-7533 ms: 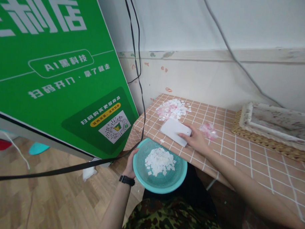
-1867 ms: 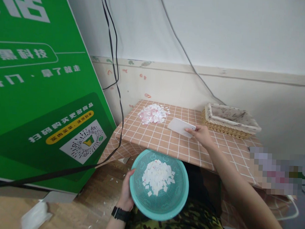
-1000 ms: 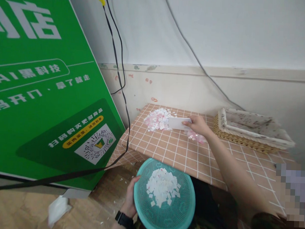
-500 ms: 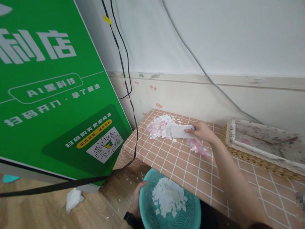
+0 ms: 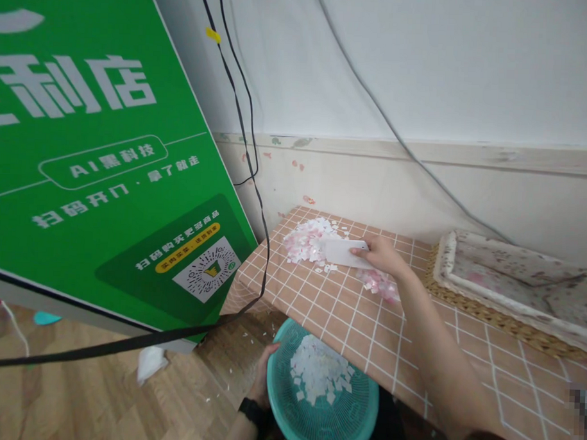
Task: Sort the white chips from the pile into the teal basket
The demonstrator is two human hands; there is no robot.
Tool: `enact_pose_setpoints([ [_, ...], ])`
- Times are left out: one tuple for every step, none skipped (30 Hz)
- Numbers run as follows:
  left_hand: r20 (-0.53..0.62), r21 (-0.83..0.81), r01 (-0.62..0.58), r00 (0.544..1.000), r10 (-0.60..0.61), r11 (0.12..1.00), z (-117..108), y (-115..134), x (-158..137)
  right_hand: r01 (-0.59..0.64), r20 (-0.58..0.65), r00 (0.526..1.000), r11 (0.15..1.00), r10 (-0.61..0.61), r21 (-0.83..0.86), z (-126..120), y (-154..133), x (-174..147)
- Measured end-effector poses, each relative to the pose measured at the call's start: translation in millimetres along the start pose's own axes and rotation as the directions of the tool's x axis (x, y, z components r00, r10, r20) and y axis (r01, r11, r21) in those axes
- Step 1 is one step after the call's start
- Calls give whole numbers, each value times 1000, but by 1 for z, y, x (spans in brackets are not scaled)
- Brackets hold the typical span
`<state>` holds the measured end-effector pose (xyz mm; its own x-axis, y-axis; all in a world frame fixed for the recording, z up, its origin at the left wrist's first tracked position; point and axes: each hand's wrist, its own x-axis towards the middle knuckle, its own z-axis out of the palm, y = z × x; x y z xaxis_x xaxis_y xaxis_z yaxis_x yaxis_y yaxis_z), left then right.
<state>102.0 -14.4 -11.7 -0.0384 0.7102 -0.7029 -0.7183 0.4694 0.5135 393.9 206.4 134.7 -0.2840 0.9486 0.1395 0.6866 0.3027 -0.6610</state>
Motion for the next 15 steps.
enact_pose_setpoints([
  [11, 3, -11, 1000, 11, 1000, 0, 0, -1, 8, 24, 1000, 999, -8, 32, 0, 0, -1],
  [20, 9, -9, 1000, 9, 1000, 0, 0, -1, 12, 41, 999, 998, -14, 68, 0, -1, -2],
  [27, 10, 4, 1000, -5, 1000, 0, 0, -2, 10, 46, 999, 995, -14, 98, -2, -1, -3],
  [23, 9, 18, 1000, -18, 1000, 1, 0, -3, 1, 38, 999, 994, -5, 113, -5, 0, -4],
  [11, 4, 27, 1000, -27, 1000, 2, 0, -4, -12, 21, 1000, 994, 10, 108, -8, 1, -5],
  [-7, -2, 29, 1000, -29, 1000, 4, 1, -5, -24, 3, 1000, 996, 24, 86, -12, 2, -6],
  [-29, -10, 25, 999, -26, 1000, 5, 1, -6, -28, -4, 1000, 998, 28, 53, -15, 3, -7],
  [-49, -18, 20, 999, -21, 1000, 7, 1, -7, -27, -4, 1000, 1000, 27, 14, -18, 4, -7],
  [-64, -24, 16, 998, -18, 1000, 9, 2, -8, -26, -2, 1000, 999, 26, -22, -19, 6, -7],
  [-73, -30, 18, 997, -20, 999, 12, 3, -10, -24, 2, 1000, 999, 25, -47, -19, 7, -7],
  [-76, -35, 24, 997, -26, 999, 13, 4, -11, -22, 5, 1000, 998, 23, -56, -18, 7, -6],
  [-80, -41, 27, 996, -30, 999, 15, 6, -13, -15, 14, 1000, 999, 15, -49, -16, 7, -5],
  [-85, -46, 28, 996, -32, 999, 16, 8, -15, -2, 28, 1000, 1000, 3, -26, -12, 7, -5],
  [-88, -52, 28, 996, -32, 998, 16, 10, -17, 10, 42, 999, 1000, -11, 8, -9, 7, -4],
  [-91, -57, 26, 995, -31, 998, 15, 13, -19, 16, 53, 998, 999, -19, 45, -6, 6, -4],
])
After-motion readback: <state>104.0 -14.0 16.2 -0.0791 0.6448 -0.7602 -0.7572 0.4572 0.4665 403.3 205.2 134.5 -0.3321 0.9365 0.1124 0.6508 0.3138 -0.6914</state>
